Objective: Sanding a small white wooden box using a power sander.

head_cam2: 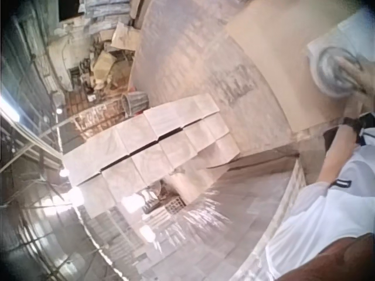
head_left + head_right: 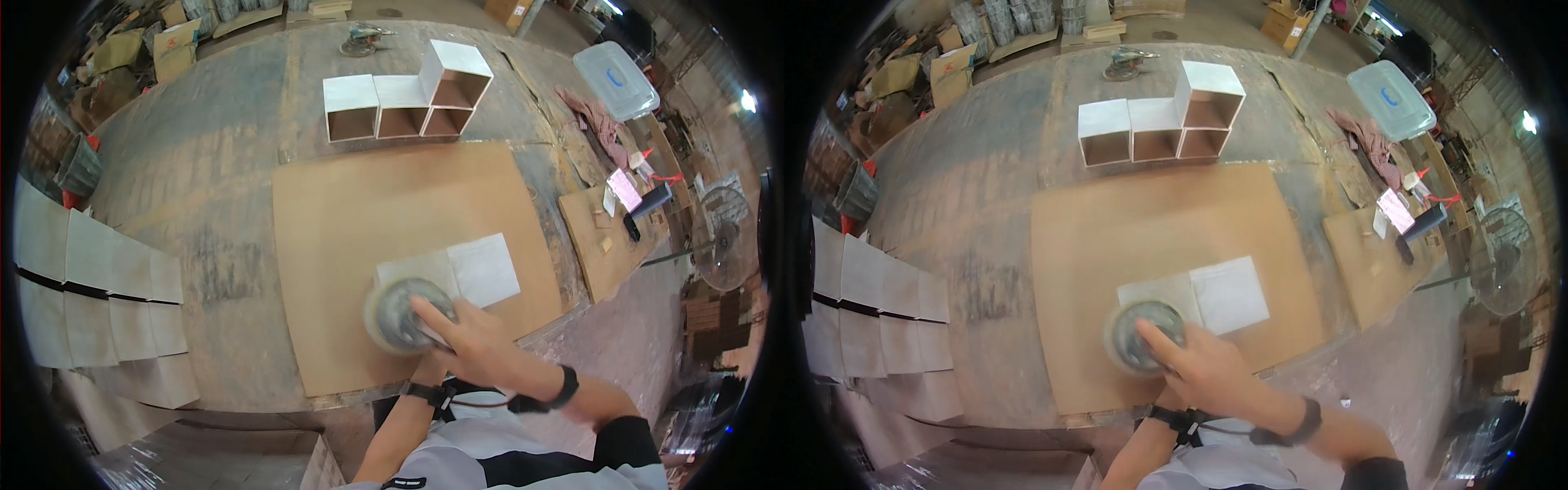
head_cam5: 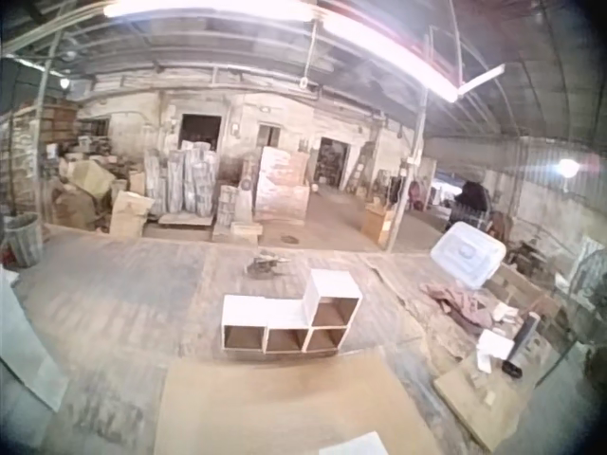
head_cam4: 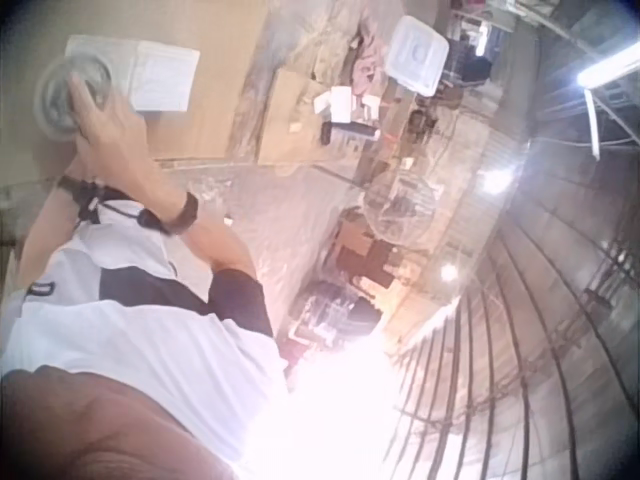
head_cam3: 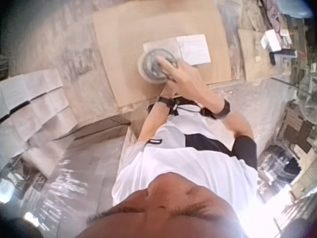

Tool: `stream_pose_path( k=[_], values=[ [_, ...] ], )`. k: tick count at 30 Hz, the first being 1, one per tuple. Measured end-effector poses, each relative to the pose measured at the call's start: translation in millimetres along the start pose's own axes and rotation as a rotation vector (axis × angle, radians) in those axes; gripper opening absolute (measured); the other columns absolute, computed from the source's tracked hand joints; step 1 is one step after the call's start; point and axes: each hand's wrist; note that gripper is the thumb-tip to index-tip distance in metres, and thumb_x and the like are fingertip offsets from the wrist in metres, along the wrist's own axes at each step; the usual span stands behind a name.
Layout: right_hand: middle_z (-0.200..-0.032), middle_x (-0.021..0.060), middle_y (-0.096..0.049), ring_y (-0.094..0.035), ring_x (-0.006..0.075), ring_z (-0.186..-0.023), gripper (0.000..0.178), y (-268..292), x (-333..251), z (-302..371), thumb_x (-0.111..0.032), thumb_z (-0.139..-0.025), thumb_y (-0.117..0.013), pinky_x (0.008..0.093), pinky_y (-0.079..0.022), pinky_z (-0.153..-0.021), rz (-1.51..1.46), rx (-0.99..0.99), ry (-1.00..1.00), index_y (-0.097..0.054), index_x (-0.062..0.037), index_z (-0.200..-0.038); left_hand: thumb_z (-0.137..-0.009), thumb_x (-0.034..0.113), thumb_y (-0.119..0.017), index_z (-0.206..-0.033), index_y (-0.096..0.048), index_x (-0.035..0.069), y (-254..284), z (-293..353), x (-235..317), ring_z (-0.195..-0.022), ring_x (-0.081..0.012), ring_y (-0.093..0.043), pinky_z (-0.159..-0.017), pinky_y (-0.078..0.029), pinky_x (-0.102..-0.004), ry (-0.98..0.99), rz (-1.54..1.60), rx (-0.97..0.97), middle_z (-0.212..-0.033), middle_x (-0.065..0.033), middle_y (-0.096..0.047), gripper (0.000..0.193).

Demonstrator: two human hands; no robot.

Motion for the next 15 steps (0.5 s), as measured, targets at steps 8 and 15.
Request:
stream_pose_path(
  k=[8,15],
  values=[
    [-0.081,0.0214,-0.055,-0.057,0.0401,-0.065,0.075,-7.2,24.0,10.5,-0.005,-0.069,-0.063,0.0427,-0.048,-0.054,-0.079,0.066,-0.072,-0.037,-0.0173,-0.138,-0.077,0.034,-0.066,-0.129,-0.047,0.008,-24.2,-5.7,-16.4,-0.128,-0.0358,-0.036,-0.106,-0.028,-0.049,-0.087,0.029,0.171,-0.134,-0.0153,-0.046,0.061],
    [-0.09,0.0238,-0.054,-0.059,0.0363,-0.077,0.081,8.9,39.9,-33.6,-0.012,-0.068,-0.07,0.0435,-0.048,-0.061,-0.073,0.038,-0.208,-0.035,-0.0148,-0.14,-0.078,0.034,-0.065,-0.13,-0.046,0.008,4.3,-17.3,8.2,-0.128,-0.0355,-0.036,-0.106,-0.029,-0.0484,0.033,-0.037,-0.059,-0.134,-0.0153,-0.045,0.061]
  ],
)
Point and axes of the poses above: each hand's wrist, its own z-axis away from the middle knuckle, its own y-axis out of the back of the hand, x = y × z
